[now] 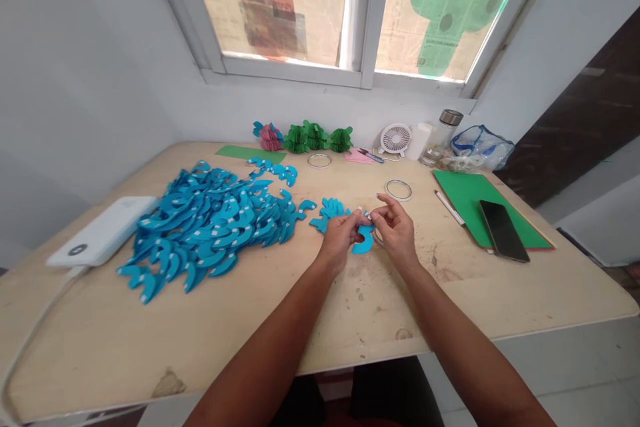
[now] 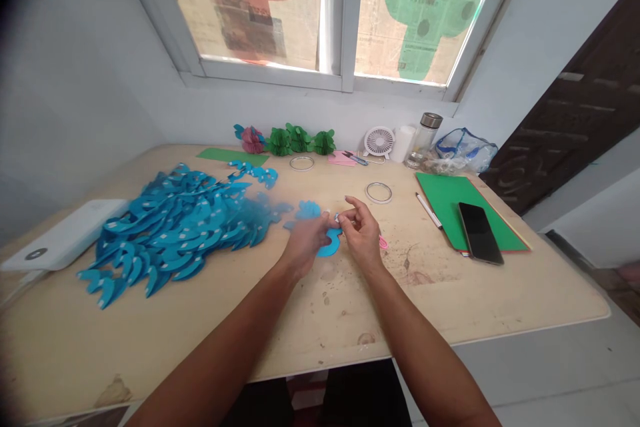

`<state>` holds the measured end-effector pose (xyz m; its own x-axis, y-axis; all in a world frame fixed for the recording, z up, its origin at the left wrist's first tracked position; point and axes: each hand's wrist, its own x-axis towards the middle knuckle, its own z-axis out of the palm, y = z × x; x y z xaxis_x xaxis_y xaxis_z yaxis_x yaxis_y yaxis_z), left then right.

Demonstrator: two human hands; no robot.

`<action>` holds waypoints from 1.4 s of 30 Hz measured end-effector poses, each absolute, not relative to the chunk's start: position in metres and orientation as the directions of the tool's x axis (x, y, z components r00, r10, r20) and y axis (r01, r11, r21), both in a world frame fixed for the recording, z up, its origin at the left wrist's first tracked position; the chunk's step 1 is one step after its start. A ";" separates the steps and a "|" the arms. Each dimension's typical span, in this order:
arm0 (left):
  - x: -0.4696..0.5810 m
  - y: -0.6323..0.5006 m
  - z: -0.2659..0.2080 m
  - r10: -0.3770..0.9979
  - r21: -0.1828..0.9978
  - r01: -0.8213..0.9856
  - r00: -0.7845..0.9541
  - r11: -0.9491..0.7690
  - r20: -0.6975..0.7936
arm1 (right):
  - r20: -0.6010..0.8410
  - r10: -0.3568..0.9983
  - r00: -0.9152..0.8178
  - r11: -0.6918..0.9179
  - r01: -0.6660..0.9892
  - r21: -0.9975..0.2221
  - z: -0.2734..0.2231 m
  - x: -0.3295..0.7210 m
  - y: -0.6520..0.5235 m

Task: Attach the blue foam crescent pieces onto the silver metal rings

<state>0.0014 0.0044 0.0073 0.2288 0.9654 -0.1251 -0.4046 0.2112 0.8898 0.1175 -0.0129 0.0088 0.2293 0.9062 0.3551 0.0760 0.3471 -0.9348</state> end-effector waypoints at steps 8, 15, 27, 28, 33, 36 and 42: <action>0.001 0.005 0.009 0.973 0.906 -0.381 0.201 0.187 -0.116 | 0.369 0.899 0.234 0.349 0.123 -0.929 0.005 0.118 -0.011; 0.001 0.006 0.008 0.972 0.896 -0.399 0.201 0.196 -0.123 | 0.389 0.863 0.322 0.361 0.145 -0.921 0.004 0.124 -0.007; -0.002 0.002 0.018 0.957 0.869 -0.441 0.270 0.223 -0.108 | 0.376 0.829 0.414 0.354 0.132 -0.926 0.002 0.128 -0.003; -0.001 0.002 0.017 0.960 0.871 -0.440 0.257 0.219 -0.112 | 0.377 0.831 0.409 0.355 0.132 -0.926 0.003 0.128 -0.003; 0.000 0.003 0.016 0.965 0.872 -0.442 0.235 0.211 -0.115 | 0.400 0.829 0.391 0.348 0.199 -0.916 0.004 0.127 -0.005; 0.000 0.002 0.018 0.964 0.869 -0.445 0.239 0.217 -0.118 | 0.442 0.815 0.375 0.349 0.291 -0.891 0.006 0.126 -0.008; -0.002 0.000 0.021 0.953 0.833 -0.491 0.275 0.256 -0.130 | 0.506 0.798 0.329 0.361 0.412 -0.837 0.009 0.122 -0.015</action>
